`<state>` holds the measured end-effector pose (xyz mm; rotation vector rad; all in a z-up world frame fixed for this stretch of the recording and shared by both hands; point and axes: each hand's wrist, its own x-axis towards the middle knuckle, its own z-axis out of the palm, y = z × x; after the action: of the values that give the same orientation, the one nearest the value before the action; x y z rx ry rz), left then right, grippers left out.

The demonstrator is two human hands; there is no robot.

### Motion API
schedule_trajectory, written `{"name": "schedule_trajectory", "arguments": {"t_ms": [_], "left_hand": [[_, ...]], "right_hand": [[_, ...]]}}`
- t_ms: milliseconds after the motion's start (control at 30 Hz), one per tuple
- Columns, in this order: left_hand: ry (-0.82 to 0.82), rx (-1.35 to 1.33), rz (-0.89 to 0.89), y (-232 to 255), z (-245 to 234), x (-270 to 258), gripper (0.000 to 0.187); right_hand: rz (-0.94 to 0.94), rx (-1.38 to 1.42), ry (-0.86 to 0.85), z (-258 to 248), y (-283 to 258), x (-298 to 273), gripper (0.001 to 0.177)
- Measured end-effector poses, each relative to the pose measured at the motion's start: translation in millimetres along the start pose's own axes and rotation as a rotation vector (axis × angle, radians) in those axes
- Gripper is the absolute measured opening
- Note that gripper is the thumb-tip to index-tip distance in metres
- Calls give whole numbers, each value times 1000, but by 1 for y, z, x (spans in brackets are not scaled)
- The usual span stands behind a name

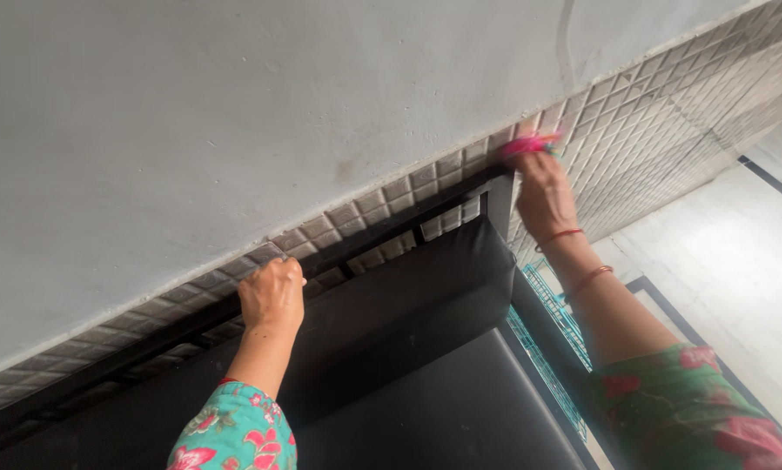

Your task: The person wipes the black headboard and backrest of a piece of furniture with a colorful cloth, moving the cloth across the top edge and the main padded surfaces.

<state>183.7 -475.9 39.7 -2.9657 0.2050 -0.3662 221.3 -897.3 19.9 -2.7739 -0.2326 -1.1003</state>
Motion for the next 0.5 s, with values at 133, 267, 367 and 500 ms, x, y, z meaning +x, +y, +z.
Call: {"name": "schedule_trajectory", "arguments": {"t_ms": [133, 267, 367, 500], "left_hand": [[-3, 16, 5, 1, 2, 0, 12], [-45, 6, -3, -2, 3, -2, 18], [-3, 7, -4, 1, 6, -1, 16], [19, -33, 4, -2, 3, -1, 13]], "right_hand": [[187, 268, 48, 13, -29, -9, 42], [-120, 273, 134, 19, -62, -26, 48], [218, 221, 105, 12, -31, -20, 54], [428, 275, 287, 8, -11, 3, 48]]}}
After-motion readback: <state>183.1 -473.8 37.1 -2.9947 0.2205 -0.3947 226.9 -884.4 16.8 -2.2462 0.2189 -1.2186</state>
